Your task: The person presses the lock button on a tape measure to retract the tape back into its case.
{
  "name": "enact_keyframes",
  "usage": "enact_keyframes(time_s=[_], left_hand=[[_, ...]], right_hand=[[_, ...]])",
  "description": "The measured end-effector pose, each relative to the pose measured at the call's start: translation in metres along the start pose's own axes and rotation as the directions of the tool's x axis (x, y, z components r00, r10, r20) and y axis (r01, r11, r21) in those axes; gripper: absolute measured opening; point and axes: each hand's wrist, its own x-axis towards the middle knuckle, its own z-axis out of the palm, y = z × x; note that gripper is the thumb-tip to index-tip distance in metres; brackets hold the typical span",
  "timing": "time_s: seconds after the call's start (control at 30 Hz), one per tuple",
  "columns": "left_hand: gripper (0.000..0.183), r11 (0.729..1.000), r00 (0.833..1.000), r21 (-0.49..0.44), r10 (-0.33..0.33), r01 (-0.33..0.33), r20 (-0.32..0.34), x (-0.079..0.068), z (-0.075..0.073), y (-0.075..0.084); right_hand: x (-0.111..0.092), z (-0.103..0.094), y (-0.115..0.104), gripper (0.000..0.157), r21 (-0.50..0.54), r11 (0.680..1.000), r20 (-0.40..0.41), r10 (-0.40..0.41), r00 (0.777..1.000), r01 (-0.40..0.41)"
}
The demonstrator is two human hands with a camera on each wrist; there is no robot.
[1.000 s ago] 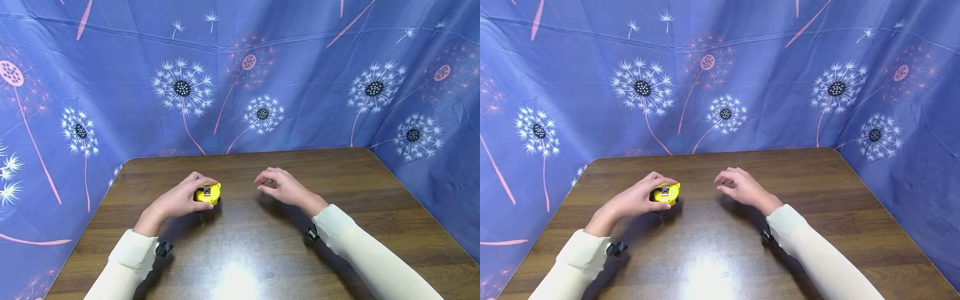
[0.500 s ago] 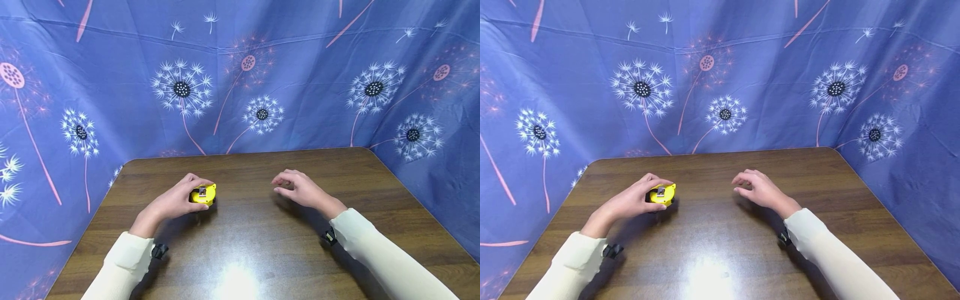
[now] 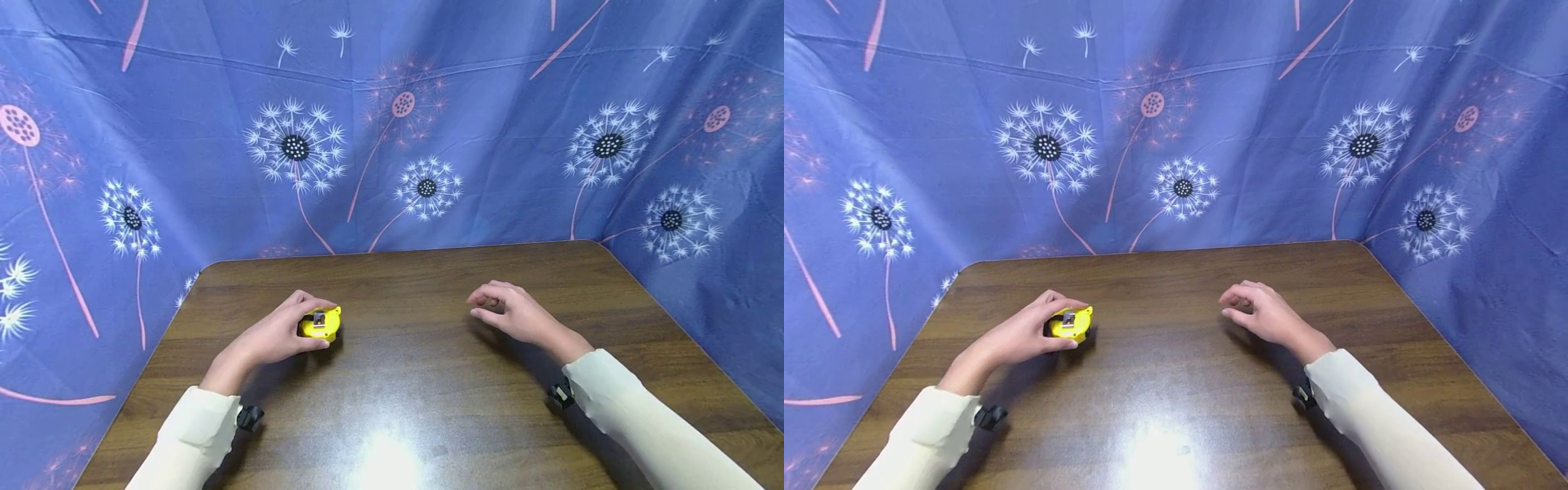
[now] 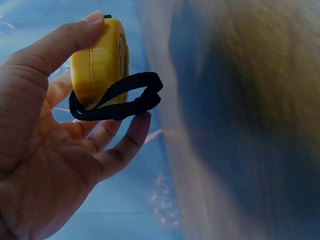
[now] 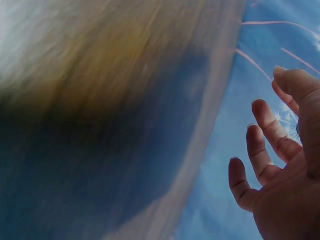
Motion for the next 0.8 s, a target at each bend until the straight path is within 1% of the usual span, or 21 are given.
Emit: enact_keyframes(time_s=[0.2,0.3,0.37,0.53,0.6,0.8], left_hand=[[0.062,1.000,1.000,0.005,-0.028,0.028,0.011,-0.008,0.000,-0.008],[0.062,0.999,0.999,0.003,-0.032,0.032,0.015,-0.011,0.001,-0.011],[0.062,0.999,0.999,0.007,-0.034,0.033,0.019,-0.013,0.001,-0.014],[0.063,0.998,0.997,0.014,-0.064,0.063,0.046,-0.016,0.002,-0.018],[0.063,0.997,0.995,0.015,-0.079,0.078,0.057,-0.018,0.003,-0.020],[0.062,0.996,0.993,0.015,-0.092,0.091,0.071,-0.022,0.004,-0.023]], right_hand=[[-0.011,-0.008,0.007,0.021,-0.012,1.000,-0.030,0.015,0.999,-0.015],[-0.017,-0.011,0.010,0.019,-0.019,1.000,-0.039,0.022,0.999,-0.023],[-0.020,-0.012,0.011,0.018,-0.023,0.999,-0.038,0.035,0.999,-0.036],[-0.026,-0.013,0.014,0.017,-0.037,0.997,-0.037,0.073,0.997,-0.074],[-0.028,-0.013,0.015,0.016,-0.045,0.996,-0.043,0.076,0.996,-0.078],[-0.033,-0.015,0.019,0.016,-0.052,0.995,-0.057,0.080,0.995,-0.083]])
